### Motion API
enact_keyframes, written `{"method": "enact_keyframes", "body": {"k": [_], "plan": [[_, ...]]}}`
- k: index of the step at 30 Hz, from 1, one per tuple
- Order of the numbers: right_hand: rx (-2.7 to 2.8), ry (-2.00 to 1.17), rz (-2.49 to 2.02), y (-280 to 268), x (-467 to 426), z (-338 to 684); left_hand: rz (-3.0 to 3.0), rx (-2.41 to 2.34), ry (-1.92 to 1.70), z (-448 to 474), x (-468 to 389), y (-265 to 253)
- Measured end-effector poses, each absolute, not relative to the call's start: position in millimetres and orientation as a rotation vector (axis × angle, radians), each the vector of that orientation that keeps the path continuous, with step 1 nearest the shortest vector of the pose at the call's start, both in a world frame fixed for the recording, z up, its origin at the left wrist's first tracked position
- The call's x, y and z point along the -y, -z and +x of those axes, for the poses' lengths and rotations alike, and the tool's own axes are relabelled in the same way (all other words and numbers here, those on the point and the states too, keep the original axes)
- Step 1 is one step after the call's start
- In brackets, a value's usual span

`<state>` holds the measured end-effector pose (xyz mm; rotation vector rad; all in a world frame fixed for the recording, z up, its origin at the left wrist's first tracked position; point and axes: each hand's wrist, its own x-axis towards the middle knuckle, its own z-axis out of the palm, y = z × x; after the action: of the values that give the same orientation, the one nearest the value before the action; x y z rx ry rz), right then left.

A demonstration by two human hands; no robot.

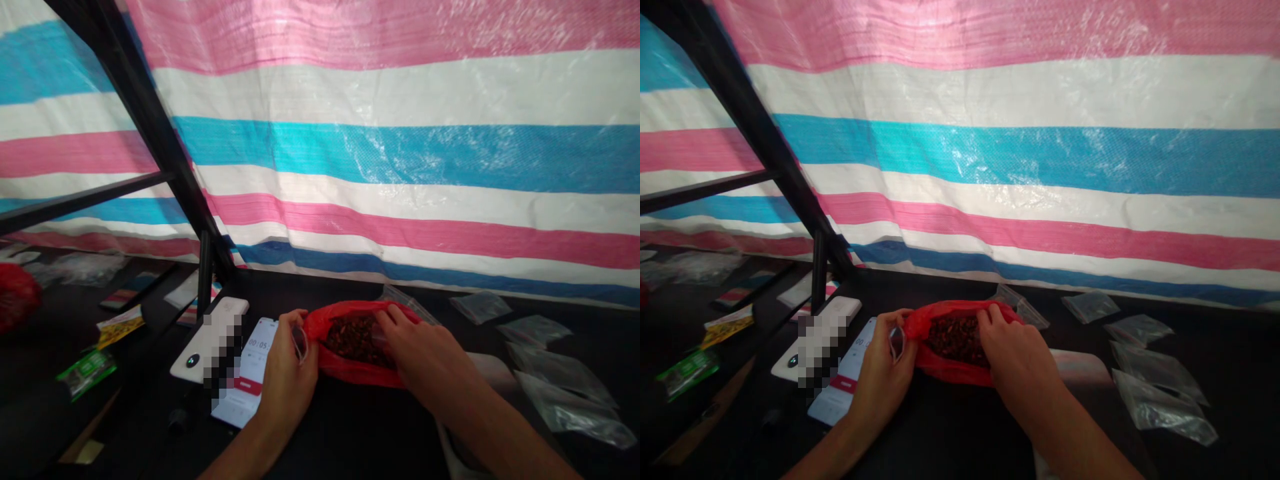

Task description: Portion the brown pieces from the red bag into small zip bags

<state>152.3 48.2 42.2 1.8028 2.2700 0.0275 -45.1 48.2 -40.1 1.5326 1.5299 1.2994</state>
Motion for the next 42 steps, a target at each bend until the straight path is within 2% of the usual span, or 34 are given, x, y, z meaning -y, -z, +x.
{"method": "enact_keyframes", "body": {"k": [4,12,23,27,31,35,42], "plan": [[-2.235,-0.041,1.768,-41,-48,144,1.544,-1.552,-1.089,-42,-48,40],[-2.492,0.171,1.712,-23,-50,136,1.294,-1.288,-1.23,-37,-53,43],[-2.593,0.823,2.071,-8,-54,142,1.337,-1.188,-1.33,-37,-52,39],[-2.723,1.069,1.978,-19,-57,158,1.558,-1.334,-1.431,-41,-50,42],[-2.849,1.193,1.838,-41,-54,164,1.667,-1.297,-1.268,-40,-46,44],[-2.932,1.039,1.797,-51,-41,152,1.565,-1.215,-1.164,-37,-42,43],[-3.0,0.225,1.674,-30,-27,123,1.454,-1.15,-1.136,-37,-40,46]]}}
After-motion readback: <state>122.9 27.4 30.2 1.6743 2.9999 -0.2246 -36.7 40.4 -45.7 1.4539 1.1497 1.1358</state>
